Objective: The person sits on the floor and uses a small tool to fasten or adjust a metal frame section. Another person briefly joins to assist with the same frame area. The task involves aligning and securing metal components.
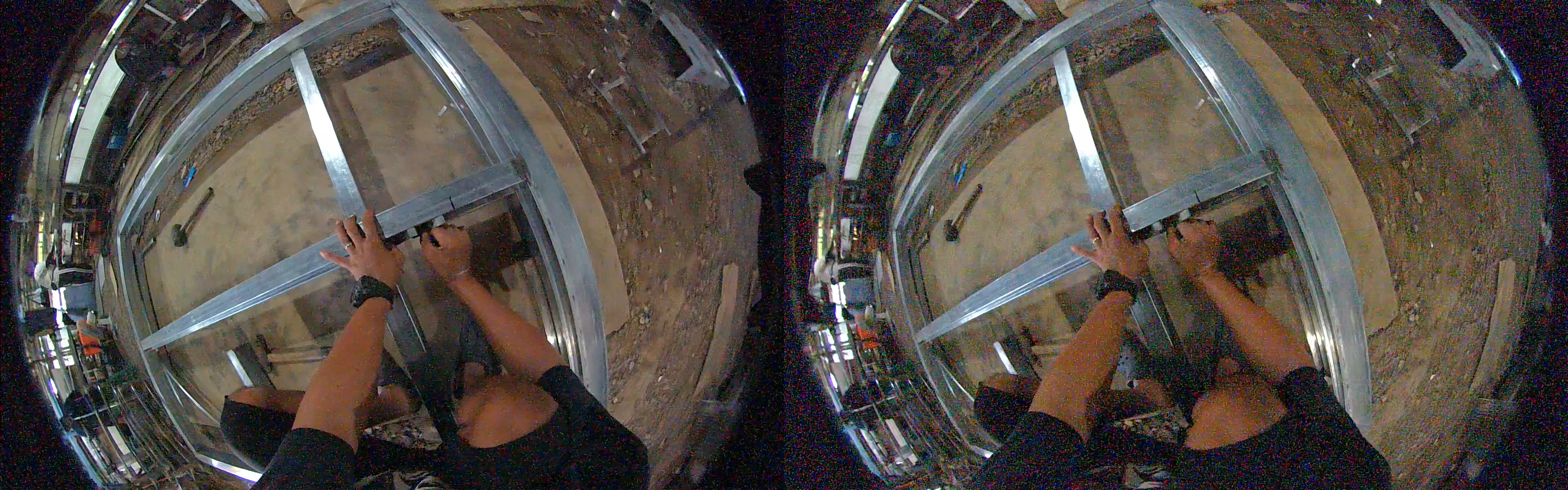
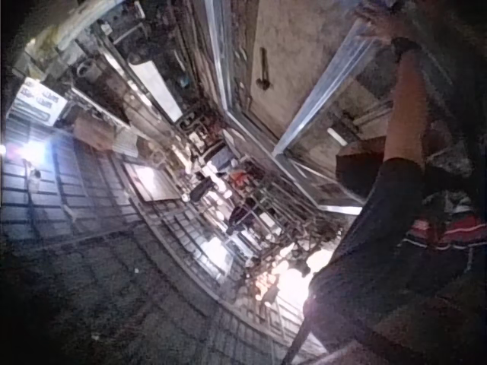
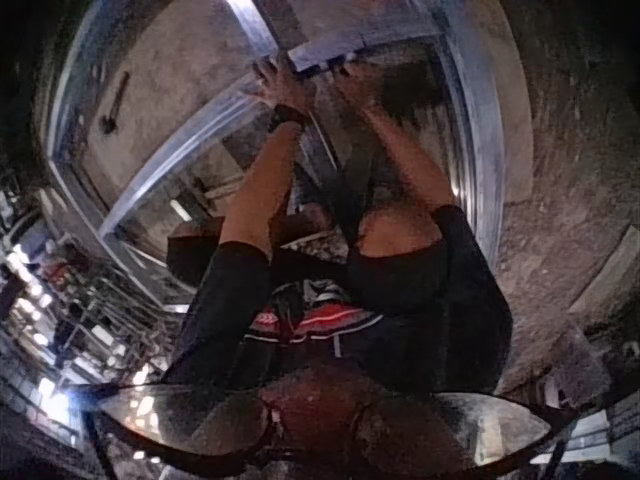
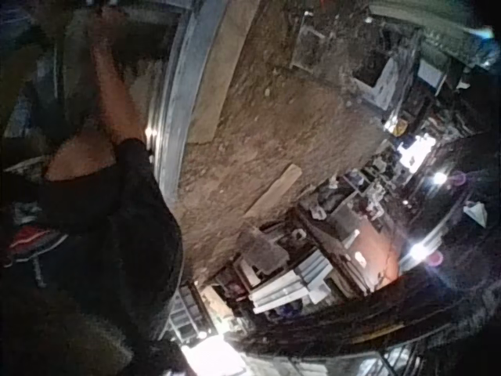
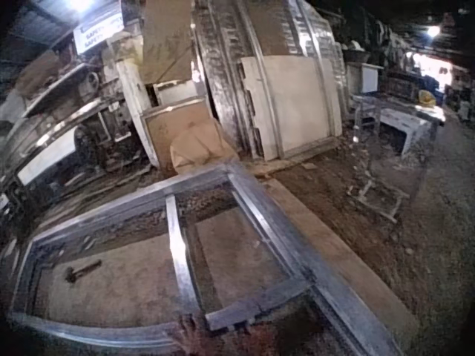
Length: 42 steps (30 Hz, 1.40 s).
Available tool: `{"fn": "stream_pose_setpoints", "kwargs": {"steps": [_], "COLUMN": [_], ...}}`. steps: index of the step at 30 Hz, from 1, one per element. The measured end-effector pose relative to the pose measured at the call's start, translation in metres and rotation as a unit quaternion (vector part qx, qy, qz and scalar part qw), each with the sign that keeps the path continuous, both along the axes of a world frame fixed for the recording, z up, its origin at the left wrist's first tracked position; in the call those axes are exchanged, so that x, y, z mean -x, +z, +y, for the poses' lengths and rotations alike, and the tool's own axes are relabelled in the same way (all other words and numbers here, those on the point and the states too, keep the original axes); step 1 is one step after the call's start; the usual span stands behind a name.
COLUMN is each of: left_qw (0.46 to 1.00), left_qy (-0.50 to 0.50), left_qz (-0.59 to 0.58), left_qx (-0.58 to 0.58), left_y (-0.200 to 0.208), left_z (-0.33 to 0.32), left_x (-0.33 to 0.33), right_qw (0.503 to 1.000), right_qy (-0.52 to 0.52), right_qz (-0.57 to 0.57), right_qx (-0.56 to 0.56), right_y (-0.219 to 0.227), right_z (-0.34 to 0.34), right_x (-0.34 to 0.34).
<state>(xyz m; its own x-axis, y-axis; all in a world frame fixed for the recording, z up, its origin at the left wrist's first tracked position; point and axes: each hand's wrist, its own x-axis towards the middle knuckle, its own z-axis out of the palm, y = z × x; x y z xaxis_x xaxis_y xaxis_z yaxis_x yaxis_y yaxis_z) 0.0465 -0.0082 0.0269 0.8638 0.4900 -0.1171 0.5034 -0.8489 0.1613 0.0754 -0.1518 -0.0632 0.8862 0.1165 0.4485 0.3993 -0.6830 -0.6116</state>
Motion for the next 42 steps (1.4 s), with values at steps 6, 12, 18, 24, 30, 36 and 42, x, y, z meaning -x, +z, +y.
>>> {"fn": "stream_pose_setpoints", "kwargs": {"steps": [6, 12, 18, 24, 30, 36, 42], "left_qw": [1.0, 1.0, 1.0, 1.0, 1.0, 0.999, 0.997], "left_qy": [-0.007, -0.01, -0.013, -0.004, -0.002, 0.002, -0.005], "left_qz": [0.015, 0.001, -0.007, 0.002, -0.019, -0.04, -0.072], "left_qx": [0.0, 0.0, -0.027, 0.007, 0.016, 0.027, 0.016], "left_y": [0.002, -0.002, -0.007, 0.003, 0.004, -0.002, -0.008], "left_z": [0.0, 0.0, 0.001, 0.0, 0.0, 0.001, 0.001], "left_x": [0.003, 0.004, 0.004, 0.004, 0.004, 0.006, 0.005], "right_qw": [1.0, 1.0, 1.0, 0.999, 0.999, 0.999, 0.999], "right_qy": [-0.003, -0.001, 0.003, 0.001, -0.002, 0.008, 0.005], "right_qz": [0.016, 0.014, 0.024, 0.015, 0.013, 0.018, 0.023], "right_qx": [-0.001, 0.008, 0.018, 0.035, 0.042, 0.031, 0.045], "right_y": [0.007, 0.012, 0.012, 0.01, 0.005, -0.002, 0.001], "right_z": [-0.001, -0.002, -0.002, -0.001, -0.002, -0.005, -0.004], "right_x": [0.003, 0.003, 0.004, 0.004, 0.004, 0.004, 0.002]}}
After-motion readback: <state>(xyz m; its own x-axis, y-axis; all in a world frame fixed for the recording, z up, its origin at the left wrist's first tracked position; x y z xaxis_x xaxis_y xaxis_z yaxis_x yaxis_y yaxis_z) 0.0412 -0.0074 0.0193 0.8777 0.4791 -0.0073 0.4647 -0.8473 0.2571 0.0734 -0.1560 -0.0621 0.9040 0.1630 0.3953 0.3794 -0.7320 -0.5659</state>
